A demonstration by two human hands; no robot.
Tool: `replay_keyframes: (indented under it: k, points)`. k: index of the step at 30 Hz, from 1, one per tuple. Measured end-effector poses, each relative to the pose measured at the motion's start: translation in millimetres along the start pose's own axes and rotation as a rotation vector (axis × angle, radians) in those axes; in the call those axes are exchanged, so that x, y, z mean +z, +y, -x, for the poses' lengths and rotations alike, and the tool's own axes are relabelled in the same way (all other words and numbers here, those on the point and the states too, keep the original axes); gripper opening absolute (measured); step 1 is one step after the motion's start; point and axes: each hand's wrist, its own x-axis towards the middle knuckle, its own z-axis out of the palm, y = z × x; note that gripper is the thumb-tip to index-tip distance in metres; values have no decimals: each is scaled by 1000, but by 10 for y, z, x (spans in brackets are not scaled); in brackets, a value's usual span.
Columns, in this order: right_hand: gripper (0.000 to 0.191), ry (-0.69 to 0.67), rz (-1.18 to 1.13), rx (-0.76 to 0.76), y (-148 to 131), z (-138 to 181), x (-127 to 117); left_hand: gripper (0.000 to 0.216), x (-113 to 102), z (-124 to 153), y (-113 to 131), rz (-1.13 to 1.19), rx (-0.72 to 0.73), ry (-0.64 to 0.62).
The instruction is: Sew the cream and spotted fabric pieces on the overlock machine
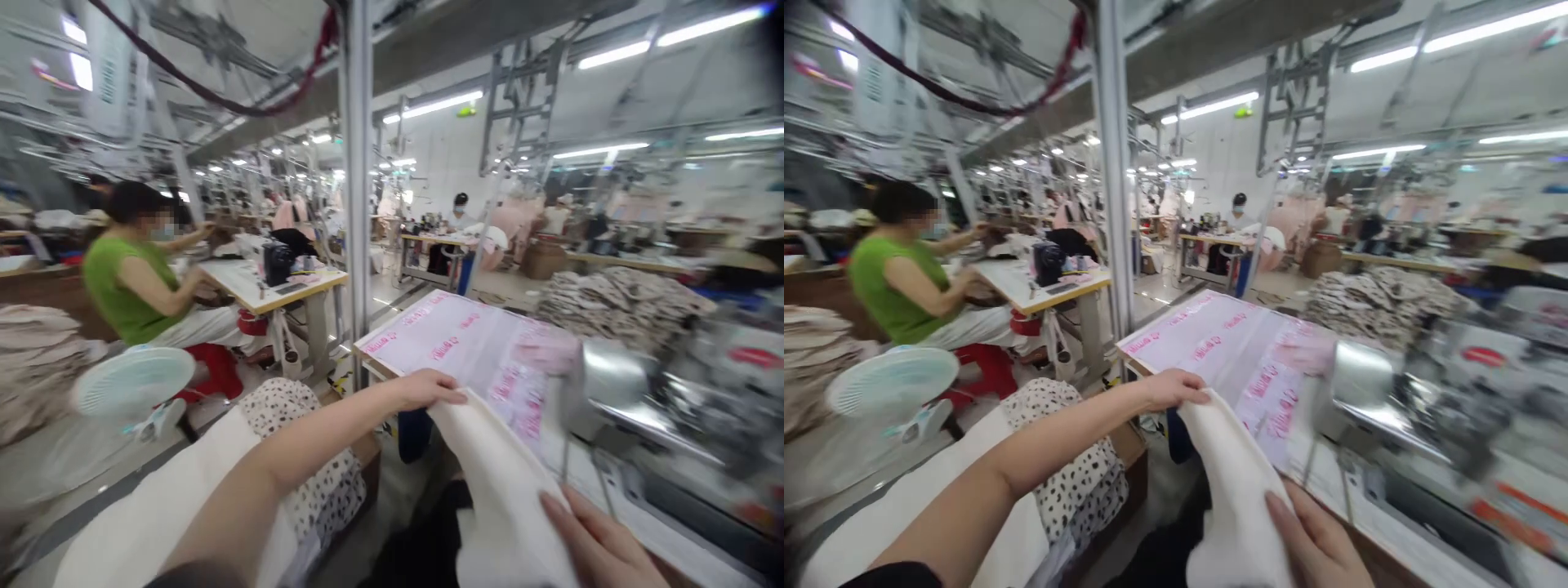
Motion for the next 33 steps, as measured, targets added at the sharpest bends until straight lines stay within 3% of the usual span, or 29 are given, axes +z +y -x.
replay_keyframes:
  k: [4, 12, 15, 17, 20, 23, 26, 28, 33]
  points:
    - [38, -130, -176, -10, -93, 81, 69, 35, 23, -20, 41, 30, 61, 13]
    - [35, -111, -362, 67, 88, 170, 67, 31, 100, -94, 44, -132, 94, 2]
    - [34, -133, -378, 59, 116, 166, 60, 27, 140, -173, 211, -291, 139, 41]
    - [35, -157, -369, 35, 88, 129, 50, 21, 204, -319, 453, -417, 229, 102]
    - [34, -142, -378, -17, 11, 33, 4, 19, 464, -709, 911, -578, 454, 219]
    - [34, -38, -481, -31, 35, -35, -76, 22, 948, -1185, 1203, -687, 682, 239]
    - [41, 75, -568, 14, 270, -8, -155, 15, 1440, -1560, 1156, -780, 810, 96]
    - [45, 124, -585, 30, 491, 47, -202, 12, 1638, -1699, 1020, -814, 847, 29]
    - [46, 189, -590, 42, 829, 134, -318, 12, 1693, -1738, 827, -810, 884, 131]
